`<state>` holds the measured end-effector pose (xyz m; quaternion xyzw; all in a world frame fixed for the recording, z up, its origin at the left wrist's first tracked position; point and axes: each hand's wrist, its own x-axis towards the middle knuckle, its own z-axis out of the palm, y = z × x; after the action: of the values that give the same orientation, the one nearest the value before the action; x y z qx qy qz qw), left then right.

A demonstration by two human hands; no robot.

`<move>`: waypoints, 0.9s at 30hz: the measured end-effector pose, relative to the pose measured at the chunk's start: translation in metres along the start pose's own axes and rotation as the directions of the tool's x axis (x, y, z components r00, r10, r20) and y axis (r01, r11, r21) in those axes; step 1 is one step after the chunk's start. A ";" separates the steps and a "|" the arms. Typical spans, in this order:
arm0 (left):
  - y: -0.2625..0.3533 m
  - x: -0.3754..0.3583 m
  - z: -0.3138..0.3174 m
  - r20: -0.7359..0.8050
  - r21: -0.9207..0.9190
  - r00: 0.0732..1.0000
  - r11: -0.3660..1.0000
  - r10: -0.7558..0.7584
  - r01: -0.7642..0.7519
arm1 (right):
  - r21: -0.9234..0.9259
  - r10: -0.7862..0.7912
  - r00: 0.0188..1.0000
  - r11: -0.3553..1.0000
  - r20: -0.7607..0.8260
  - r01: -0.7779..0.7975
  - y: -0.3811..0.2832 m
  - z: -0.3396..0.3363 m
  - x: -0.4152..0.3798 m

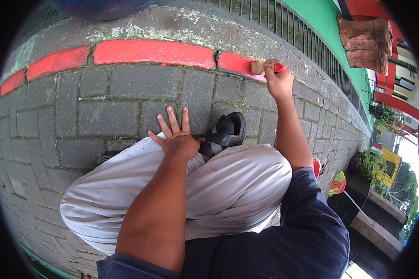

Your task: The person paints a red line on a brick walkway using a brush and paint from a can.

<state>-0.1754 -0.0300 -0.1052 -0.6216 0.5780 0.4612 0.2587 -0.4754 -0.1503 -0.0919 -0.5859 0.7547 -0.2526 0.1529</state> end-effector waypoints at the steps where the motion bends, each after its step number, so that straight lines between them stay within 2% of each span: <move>1: 0.000 0.000 0.001 0.002 0.001 1.000 1.000 -0.003 0.003 | 0.222 0.044 0.998 0.974 0.041 -0.052 -0.006 0.005 0.004; 3: -0.002 0.000 0.001 0.005 -0.005 1.000 1.000 0.001 -0.001 | 0.606 0.106 0.984 0.777 0.144 -0.172 -0.016 0.008 0.011; 5: 0.000 0.000 -0.001 0.007 -0.006 1.000 1.000 0.006 -0.005 | 0.316 0.096 0.993 0.942 0.073 -0.114 -0.011 0.009 0.012; 6: 0.001 -0.002 -0.003 0.009 -0.004 1.000 1.000 0.001 -0.001 | 0.158 0.081 0.996 0.984 0.040 -0.086 -0.012 0.010 0.013; 7: 0.000 -0.002 -0.004 0.013 0.000 1.000 1.000 -0.005 0.005 | 0.316 0.149 0.987 0.935 0.052 -0.158 -0.012 0.008 0.012; 10: -0.001 0.000 0.000 0.003 0.010 1.000 1.000 0.001 -0.001 | 0.441 0.098 0.995 0.892 0.014 -0.094 -0.019 0.008 0.004; 12: 0.000 -0.002 0.000 0.004 0.010 1.000 1.000 0.004 -0.005 | 0.636 0.062 0.991 0.762 0.119 -0.124 -0.025 0.020 -0.001; 13: 0.001 -0.002 -0.002 -0.001 0.006 1.000 1.000 0.003 -0.003 | 0.369 0.007 0.998 0.929 0.065 -0.031 -0.024 0.020 -0.003; 14: 0.001 -0.002 -0.002 -0.004 0.006 1.000 1.000 0.001 -0.001 | 0.064 -0.064 0.997 0.996 0.037 0.061 -0.026 0.020 -0.005; 16: 0.001 -0.003 -0.002 -0.010 -0.003 1.000 1.000 -0.012 0.012 | -0.098 -0.031 0.999 0.995 -0.025 0.028 -0.028 0.007 -0.004; 17: 0.000 -0.002 -0.004 -0.015 -0.006 1.000 1.000 -0.014 0.014 | -0.065 -0.023 0.999 0.998 -0.038 0.021 -0.027 0.002 -0.003; 20: 0.001 -0.004 0.000 -0.012 -0.008 1.000 1.000 -0.010 0.010 | 0.316 0.034 0.999 0.948 -0.002 -0.032 -0.028 0.015 -0.002; 21: 0.001 -0.004 0.000 -0.021 -0.008 1.000 1.000 -0.011 0.010 | 0.390 0.021 0.999 0.920 0.035 -0.033 -0.037 0.021 -0.005; 22: 0.001 -0.003 -0.001 -0.032 -0.005 0.999 1.000 -0.012 0.012 | 0.363 -0.033 0.998 0.932 0.056 0.010 -0.037 0.031 -0.005; 24: 0.002 -0.003 0.000 -0.019 0.000 1.000 1.000 -0.013 0.013 | -0.078 -0.135 0.990 0.988 0.033 0.137 -0.052 0.018 -0.009; 26: 0.000 -0.002 -0.003 -0.021 -0.003 1.000 1.000 -0.019 0.019 | -0.169 -0.053 0.998 0.984 -0.030 0.047 -0.044 0.007 -0.004; 27: 0.000 -0.002 -0.004 -0.022 -0.007 1.000 1.000 -0.020 0.019 | -0.087 0.000 1.000 0.996 -0.009 -0.001 -0.042 0.004 0.000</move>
<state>-0.1739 -0.0321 -0.1022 -0.6330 0.5731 0.4538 0.2547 -0.4393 -0.1592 -0.0715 -0.5908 0.7657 -0.2220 0.1241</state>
